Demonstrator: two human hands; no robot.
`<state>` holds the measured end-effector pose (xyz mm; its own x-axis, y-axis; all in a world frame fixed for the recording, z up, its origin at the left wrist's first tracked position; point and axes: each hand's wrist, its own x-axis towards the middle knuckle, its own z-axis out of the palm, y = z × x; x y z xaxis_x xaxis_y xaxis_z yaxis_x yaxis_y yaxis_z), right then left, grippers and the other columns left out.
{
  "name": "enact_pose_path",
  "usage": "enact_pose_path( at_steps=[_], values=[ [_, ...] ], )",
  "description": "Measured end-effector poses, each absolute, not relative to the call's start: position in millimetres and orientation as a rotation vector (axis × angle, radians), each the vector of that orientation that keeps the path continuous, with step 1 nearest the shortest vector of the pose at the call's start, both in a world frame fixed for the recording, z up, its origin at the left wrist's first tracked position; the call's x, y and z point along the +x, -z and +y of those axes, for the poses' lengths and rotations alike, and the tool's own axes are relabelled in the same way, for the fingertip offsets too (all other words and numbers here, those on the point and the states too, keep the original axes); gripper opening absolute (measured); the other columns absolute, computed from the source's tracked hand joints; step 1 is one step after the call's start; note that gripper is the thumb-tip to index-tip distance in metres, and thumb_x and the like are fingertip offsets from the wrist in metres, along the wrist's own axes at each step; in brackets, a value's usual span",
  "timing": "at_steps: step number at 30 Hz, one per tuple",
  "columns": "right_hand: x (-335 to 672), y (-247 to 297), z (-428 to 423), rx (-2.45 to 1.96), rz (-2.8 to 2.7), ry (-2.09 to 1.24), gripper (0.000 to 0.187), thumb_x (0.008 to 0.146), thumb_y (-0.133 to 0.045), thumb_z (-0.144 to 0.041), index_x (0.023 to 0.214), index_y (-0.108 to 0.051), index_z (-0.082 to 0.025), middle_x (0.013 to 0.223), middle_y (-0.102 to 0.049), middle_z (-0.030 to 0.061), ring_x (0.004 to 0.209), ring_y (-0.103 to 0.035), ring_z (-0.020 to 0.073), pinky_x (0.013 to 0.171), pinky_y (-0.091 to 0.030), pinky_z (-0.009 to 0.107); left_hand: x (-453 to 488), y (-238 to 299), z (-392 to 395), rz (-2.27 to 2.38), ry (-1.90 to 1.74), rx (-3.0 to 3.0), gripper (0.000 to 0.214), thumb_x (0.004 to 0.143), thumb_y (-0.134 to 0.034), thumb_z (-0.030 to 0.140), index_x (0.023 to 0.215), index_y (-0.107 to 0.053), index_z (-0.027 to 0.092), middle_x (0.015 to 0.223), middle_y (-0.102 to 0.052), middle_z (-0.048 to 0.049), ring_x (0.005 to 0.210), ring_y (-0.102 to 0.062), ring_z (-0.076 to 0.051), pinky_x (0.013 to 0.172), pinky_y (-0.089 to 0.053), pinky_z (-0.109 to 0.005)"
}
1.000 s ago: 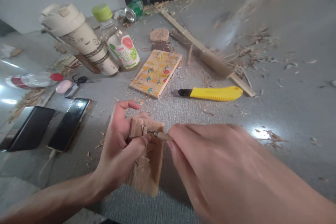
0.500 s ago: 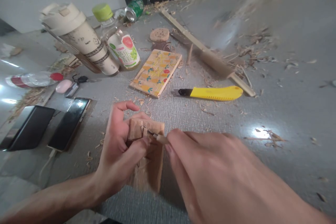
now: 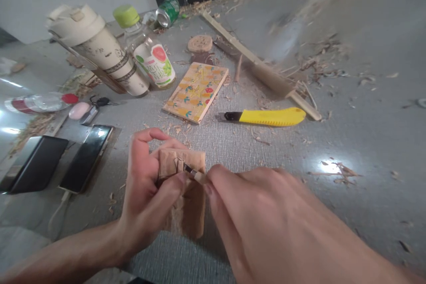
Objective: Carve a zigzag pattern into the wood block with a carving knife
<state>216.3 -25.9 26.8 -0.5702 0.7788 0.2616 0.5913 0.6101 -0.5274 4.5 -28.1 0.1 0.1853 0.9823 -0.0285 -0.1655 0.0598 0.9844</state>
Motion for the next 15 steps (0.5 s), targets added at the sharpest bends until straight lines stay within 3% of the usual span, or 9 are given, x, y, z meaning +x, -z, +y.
enact_pose_path(
  at_steps=[3, 6, 12, 15],
  values=[
    [221, -28, -28, -1.139, -2.353, -0.595, 0.025, 0.108, -0.05, -0.018, 0.091, -0.06, -0.032, 0.058, -0.062, -0.0113, 0.038, -0.059, 0.0119, 0.035, -0.035, 0.03, 6, -1, -28, 0.984, -1.126, 1.092, 0.049, 0.1, -0.07, 0.008, 0.128, -0.037, 0.032, 0.09, -0.06, 0.0082, 0.064, -0.053, -0.009, 0.056, -0.045, -0.022],
    [227, -28, -33, -1.228, -2.354, -0.656, 0.016, 0.096, -0.057, -0.019, 0.094, -0.061, -0.034, 0.062, -0.064, -0.0105, 0.044, -0.064, 0.014, 0.035, -0.035, 0.027, 6, -3, -27, 1.014, -1.135, 1.075, 0.054, 0.095, -0.072, 0.007, 0.128, -0.038, 0.031, 0.087, -0.06, 0.0092, 0.065, -0.054, -0.01, 0.058, -0.046, -0.022],
    [228, -27, -38, -1.277, -2.365, -0.619, 0.016, 0.088, -0.058, -0.019, 0.093, -0.058, -0.034, 0.057, -0.056, -0.0095, 0.039, -0.059, 0.0153, 0.03, -0.025, 0.027, 5, -7, -23, 1.051, -1.112, 1.056, 0.056, 0.088, -0.073, 0.006, 0.124, -0.038, 0.031, 0.083, -0.061, 0.0105, 0.06, -0.051, -0.01, 0.053, -0.042, -0.022],
    [224, -28, -35, -1.217, -2.37, -0.609, 0.019, 0.087, -0.056, -0.015, 0.092, -0.057, -0.033, 0.056, -0.054, -0.0101, 0.037, -0.056, 0.0137, 0.032, -0.03, 0.026, 6, -8, -23, 1.044, -1.117, 1.055, 0.056, 0.086, -0.072, 0.005, 0.123, -0.038, 0.031, 0.081, -0.058, 0.0113, 0.06, -0.05, -0.009, 0.052, -0.042, -0.021]
  ],
)
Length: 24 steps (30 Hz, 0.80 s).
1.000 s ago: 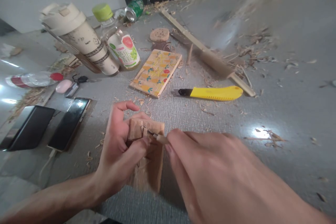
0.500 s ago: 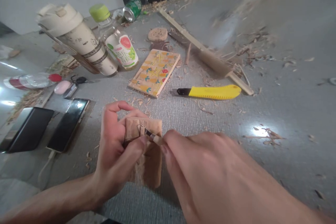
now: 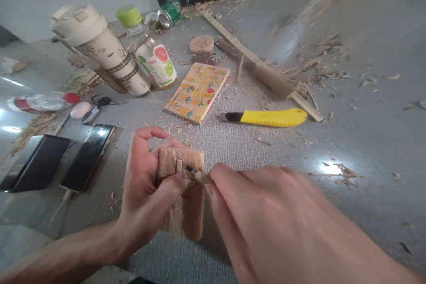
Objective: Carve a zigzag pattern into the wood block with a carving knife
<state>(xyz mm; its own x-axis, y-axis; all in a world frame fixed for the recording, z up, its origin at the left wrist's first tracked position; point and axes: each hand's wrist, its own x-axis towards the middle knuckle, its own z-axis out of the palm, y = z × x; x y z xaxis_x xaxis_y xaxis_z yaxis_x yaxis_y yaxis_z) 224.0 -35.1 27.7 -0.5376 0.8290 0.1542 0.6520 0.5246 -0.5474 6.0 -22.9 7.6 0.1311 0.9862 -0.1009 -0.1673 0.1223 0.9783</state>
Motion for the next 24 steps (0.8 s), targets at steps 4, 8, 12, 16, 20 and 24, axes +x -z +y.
enact_pose_path(
  at_steps=[4, 8, 12, 16, 20, 24],
  values=[
    [218, -29, -29, -1.139, -2.377, -0.546, 0.018, 0.093, -0.053, -0.013, 0.092, -0.056, -0.032, 0.054, -0.054, -0.0105, 0.034, -0.053, 0.0121, 0.033, -0.029, 0.027, 7, -10, -24, 1.023, -1.114, 1.055, 0.056, 0.086, -0.071, 0.004, 0.122, -0.038, 0.031, 0.08, -0.055, 0.0118, 0.06, -0.049, -0.009, 0.051, -0.041, -0.021],
    [213, -30, -28, -1.071, -2.371, -0.468, 0.019, 0.1, -0.05, -0.015, 0.092, -0.055, -0.031, 0.053, -0.051, -0.0109, 0.032, -0.051, 0.0113, 0.037, -0.032, 0.027, 7, -11, -25, 1.015, -1.106, 1.046, 0.054, 0.087, -0.069, 0.003, 0.121, -0.037, 0.031, 0.081, -0.055, 0.0117, 0.059, -0.049, -0.009, 0.051, -0.041, -0.021],
    [213, -32, -30, -1.121, -2.362, -0.457, 0.018, 0.101, -0.049, -0.017, 0.092, -0.053, -0.032, 0.052, -0.048, -0.0112, 0.031, -0.049, 0.0127, 0.035, -0.03, 0.029, 7, -11, -26, 1.016, -1.116, 1.023, 0.052, 0.086, -0.067, 0.002, 0.118, -0.038, 0.031, 0.079, -0.054, 0.0115, 0.061, -0.048, -0.01, 0.052, -0.04, -0.021],
    [214, -32, -30, -1.134, -2.381, -0.445, 0.018, 0.1, -0.05, -0.016, 0.097, -0.055, -0.033, 0.054, -0.055, -0.0114, 0.032, -0.053, 0.014, 0.032, -0.03, 0.033, 9, -11, -25, 1.021, -1.101, 0.987, 0.055, 0.083, -0.068, 0.001, 0.118, -0.039, 0.031, 0.078, -0.053, 0.0117, 0.06, -0.047, -0.01, 0.052, -0.039, -0.022],
    [215, -31, -29, -1.111, -2.368, -0.442, 0.02, 0.099, -0.051, -0.013, 0.096, -0.058, -0.032, 0.053, -0.055, -0.0116, 0.031, -0.052, 0.0127, 0.032, -0.03, 0.031, 9, -10, -24, 1.024, -1.096, 0.994, 0.055, 0.082, -0.07, 0.002, 0.117, -0.039, 0.031, 0.077, -0.052, 0.0117, 0.06, -0.046, -0.01, 0.053, -0.037, -0.022],
    [217, -28, -34, -1.184, -2.36, -0.454, 0.018, 0.093, -0.054, -0.016, 0.096, -0.061, -0.032, 0.052, -0.054, -0.0095, 0.032, -0.052, 0.0146, 0.031, -0.024, 0.029, 9, -11, -25, 1.044, -1.089, 0.988, 0.055, 0.082, -0.07, 0.003, 0.117, -0.039, 0.031, 0.077, -0.052, 0.0113, 0.06, -0.045, -0.011, 0.052, -0.037, -0.023]
  ],
)
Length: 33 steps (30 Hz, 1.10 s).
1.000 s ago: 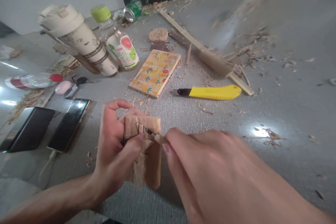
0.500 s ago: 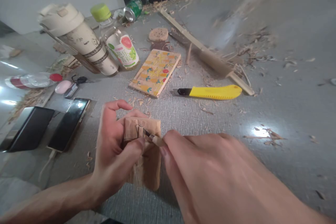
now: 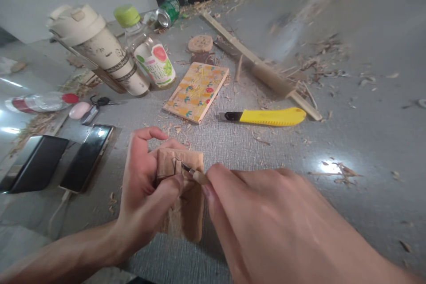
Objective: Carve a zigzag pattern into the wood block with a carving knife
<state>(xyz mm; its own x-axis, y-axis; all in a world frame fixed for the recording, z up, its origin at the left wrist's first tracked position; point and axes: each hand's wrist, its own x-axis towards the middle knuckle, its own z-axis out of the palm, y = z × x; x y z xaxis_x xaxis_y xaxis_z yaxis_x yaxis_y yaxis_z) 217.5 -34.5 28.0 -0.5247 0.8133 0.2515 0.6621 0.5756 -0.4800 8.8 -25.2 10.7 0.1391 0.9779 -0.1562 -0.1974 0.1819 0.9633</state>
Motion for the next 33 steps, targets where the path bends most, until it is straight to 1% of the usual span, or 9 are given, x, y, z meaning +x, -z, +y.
enact_pose_path(
  at_steps=[5, 8, 12, 16, 20, 23, 25, 30, 33],
  values=[
    [221, -26, -37, -1.258, -2.37, -0.449, 0.014, 0.092, -0.054, -0.021, 0.095, -0.061, -0.032, 0.053, -0.051, -0.0072, 0.033, -0.05, 0.0176, 0.036, -0.023, 0.032, 7, -11, -25, 1.055, -1.101, 1.004, 0.054, 0.085, -0.07, 0.003, 0.119, -0.038, 0.031, 0.077, -0.054, 0.0119, 0.061, -0.046, -0.01, 0.054, -0.038, -0.023],
    [221, -25, -34, -1.192, -2.372, -0.463, 0.016, 0.095, -0.054, -0.018, 0.099, -0.062, -0.031, 0.054, -0.053, -0.0087, 0.033, -0.051, 0.0165, 0.04, -0.026, 0.034, 6, -10, -24, 1.033, -1.111, 1.017, 0.056, 0.085, -0.07, 0.002, 0.12, -0.038, 0.031, 0.078, -0.055, 0.0121, 0.061, -0.046, -0.01, 0.053, -0.039, -0.022],
    [220, -25, -31, -1.126, -2.4, -0.425, 0.017, 0.097, -0.051, -0.015, 0.094, -0.058, -0.03, 0.056, -0.054, -0.0089, 0.034, -0.05, 0.0148, 0.043, -0.027, 0.035, 6, -10, -23, 1.023, -1.099, 1.023, 0.055, 0.085, -0.071, 0.002, 0.119, -0.038, 0.031, 0.078, -0.053, 0.0124, 0.06, -0.046, -0.01, 0.052, -0.038, -0.022],
    [220, -24, -35, -1.18, -2.402, -0.402, 0.016, 0.092, -0.054, -0.018, 0.099, -0.061, -0.031, 0.055, -0.054, -0.0077, 0.034, -0.051, 0.0159, 0.04, -0.024, 0.033, 7, -9, -24, 1.008, -1.099, 1.02, 0.056, 0.086, -0.07, 0.002, 0.12, -0.038, 0.031, 0.079, -0.054, 0.0113, 0.06, -0.046, -0.01, 0.052, -0.038, -0.023],
    [222, -25, -41, -1.244, -2.39, -0.373, 0.014, 0.088, -0.06, -0.023, 0.099, -0.063, -0.032, 0.052, -0.048, -0.0076, 0.033, -0.048, 0.017, 0.037, -0.018, 0.032, 7, -10, -27, 1.024, -1.094, 0.991, 0.054, 0.084, -0.069, 0.001, 0.118, -0.039, 0.03, 0.078, -0.054, 0.0102, 0.06, -0.045, -0.011, 0.053, -0.038, -0.024],
    [223, -26, -43, -1.303, -2.367, -0.388, 0.016, 0.085, -0.061, -0.027, 0.099, -0.065, -0.034, 0.052, -0.05, -0.0071, 0.034, -0.049, 0.0195, 0.038, -0.021, 0.032, 7, -12, -27, 1.073, -1.098, 0.98, 0.054, 0.082, -0.069, 0.001, 0.117, -0.04, 0.03, 0.076, -0.051, 0.0106, 0.063, -0.045, -0.012, 0.056, -0.037, -0.026],
    [223, -26, -42, -1.3, -2.352, -0.414, 0.016, 0.087, -0.059, -0.029, 0.1, -0.066, -0.035, 0.052, -0.051, -0.0073, 0.034, -0.05, 0.0195, 0.04, -0.024, 0.032, 7, -13, -26, 1.097, -1.092, 0.987, 0.053, 0.081, -0.069, 0.002, 0.116, -0.041, 0.03, 0.075, -0.051, 0.0109, 0.063, -0.045, -0.012, 0.056, -0.036, -0.026],
    [220, -23, -39, -1.234, -2.335, -0.462, 0.019, 0.087, -0.057, -0.02, 0.1, -0.063, -0.032, 0.052, -0.052, -0.0077, 0.033, -0.05, 0.0182, 0.041, -0.025, 0.033, 8, -15, -24, 1.087, -1.076, 0.982, 0.052, 0.084, -0.07, 0.005, 0.117, -0.04, 0.03, 0.077, -0.057, 0.0102, 0.059, -0.048, -0.011, 0.054, -0.038, -0.026],
    [218, -23, -36, -1.208, -2.355, -0.453, 0.02, 0.086, -0.057, -0.018, 0.101, -0.06, -0.032, 0.055, -0.056, -0.008, 0.034, -0.053, 0.0179, 0.037, -0.025, 0.033, 8, -14, -24, 1.095, -1.076, 0.979, 0.052, 0.084, -0.07, 0.005, 0.118, -0.04, 0.03, 0.077, -0.057, 0.0103, 0.06, -0.049, -0.011, 0.055, -0.038, -0.025]
  ],
)
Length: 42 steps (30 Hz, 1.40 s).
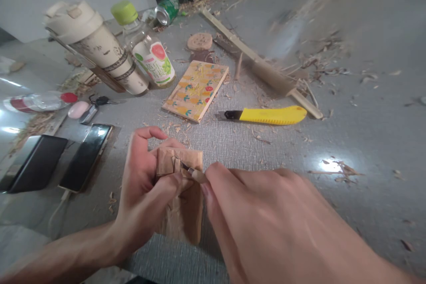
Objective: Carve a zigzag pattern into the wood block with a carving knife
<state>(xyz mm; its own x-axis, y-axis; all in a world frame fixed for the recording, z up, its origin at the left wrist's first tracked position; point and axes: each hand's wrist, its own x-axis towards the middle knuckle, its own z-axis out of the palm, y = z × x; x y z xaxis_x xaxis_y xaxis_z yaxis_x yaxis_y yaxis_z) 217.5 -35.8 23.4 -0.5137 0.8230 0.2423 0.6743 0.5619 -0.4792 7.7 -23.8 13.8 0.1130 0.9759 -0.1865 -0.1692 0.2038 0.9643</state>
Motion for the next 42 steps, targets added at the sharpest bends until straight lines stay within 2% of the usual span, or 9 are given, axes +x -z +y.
enact_pose_path(
  at_steps=[5, 9, 14, 18, 24, 29, 34, 38, 42],
  values=[
    [215, -26, -34, -1.204, -2.388, -0.394, 0.018, 0.092, -0.053, -0.018, 0.102, -0.057, -0.032, 0.058, -0.058, -0.0091, 0.035, -0.055, 0.0165, 0.031, -0.025, 0.032, 6, -10, -25, 1.065, -1.079, 0.983, 0.054, 0.083, -0.069, 0.003, 0.118, -0.039, 0.03, 0.077, -0.054, 0.0111, 0.062, -0.045, -0.012, 0.055, -0.037, -0.025],
    [217, -25, -39, -1.214, -2.385, -0.39, 0.015, 0.093, -0.054, -0.019, 0.101, -0.057, -0.032, 0.058, -0.057, -0.0089, 0.035, -0.054, 0.0174, 0.036, -0.026, 0.035, 7, -11, -26, 1.061, -1.067, 0.953, 0.056, 0.08, -0.069, 0.002, 0.117, -0.039, 0.03, 0.076, -0.054, 0.0108, 0.062, -0.044, -0.012, 0.055, -0.037, -0.025],
    [219, -23, -42, -1.271, -2.354, -0.391, 0.014, 0.092, -0.055, -0.021, 0.099, -0.061, -0.032, 0.054, -0.053, -0.0072, 0.034, -0.051, 0.0186, 0.04, -0.02, 0.037, 9, -13, -25, 1.091, -1.076, 0.946, 0.054, 0.081, -0.071, 0.004, 0.116, -0.039, 0.03, 0.077, -0.054, 0.0111, 0.059, -0.046, -0.011, 0.053, -0.036, -0.025],
    [217, -25, -37, -1.222, -2.36, -0.392, 0.014, 0.093, -0.054, -0.019, 0.098, -0.061, -0.032, 0.053, -0.054, -0.0079, 0.032, -0.05, 0.0176, 0.04, -0.023, 0.037, 9, -13, -24, 1.08, -1.077, 0.957, 0.055, 0.081, -0.07, 0.003, 0.117, -0.038, 0.031, 0.076, -0.054, 0.0118, 0.058, -0.045, -0.01, 0.052, -0.035, -0.024],
    [215, -26, -38, -1.201, -2.389, -0.326, 0.017, 0.095, -0.053, -0.021, 0.105, -0.062, -0.032, 0.058, -0.062, -0.0077, 0.034, -0.056, 0.0178, 0.035, -0.024, 0.036, 6, -10, -25, 1.071, -1.073, 0.976, 0.055, 0.082, -0.07, 0.002, 0.117, -0.038, 0.031, 0.076, -0.054, 0.0117, 0.058, -0.045, -0.01, 0.052, -0.036, -0.023],
    [219, -24, -42, -1.208, -2.416, -0.316, 0.014, 0.099, -0.05, -0.023, 0.103, -0.061, -0.031, 0.06, -0.062, -0.0064, 0.034, -0.055, 0.0191, 0.035, -0.025, 0.038, 7, -10, -26, 1.057, -1.067, 1.008, 0.054, 0.084, -0.07, 0.001, 0.116, -0.039, 0.031, 0.077, -0.052, 0.0111, 0.059, -0.044, -0.011, 0.053, -0.036, -0.023],
    [221, -20, -43, -1.212, -2.366, -0.395, 0.006, 0.101, -0.064, -0.031, 0.096, -0.066, -0.03, 0.058, -0.06, -0.0049, 0.037, -0.052, 0.0173, 0.04, -0.024, 0.036, 6, -3, -35, 1.076, -1.065, 1.086, 0.053, 0.093, -0.073, 0.007, 0.123, -0.038, 0.033, 0.082, -0.053, 0.0101, 0.058, -0.047, -0.011, 0.052, -0.037, -0.023],
    [220, -18, -44, -1.282, -2.29, -0.449, 0.022, 0.103, -0.071, -0.048, 0.089, -0.072, -0.031, 0.053, -0.053, -0.0018, 0.042, -0.048, 0.0187, 0.045, -0.026, 0.035, 3, 2, -42, 1.146, -1.044, 1.2, 0.051, 0.099, -0.074, 0.012, 0.13, -0.038, 0.032, 0.087, -0.055, 0.0081, 0.06, -0.053, -0.012, 0.053, -0.04, -0.024],
    [224, -17, -43, -1.262, -2.295, -0.552, 0.03, 0.105, -0.071, -0.057, 0.087, -0.073, -0.033, 0.053, -0.052, 0.0006, 0.047, -0.051, 0.0213, 0.046, -0.029, 0.036, 1, 2, -41, 1.082, -1.019, 1.226, 0.044, 0.102, -0.069, 0.011, 0.13, -0.04, 0.032, 0.089, -0.055, 0.0073, 0.06, -0.049, -0.011, 0.051, -0.038, -0.022]
  ],
)
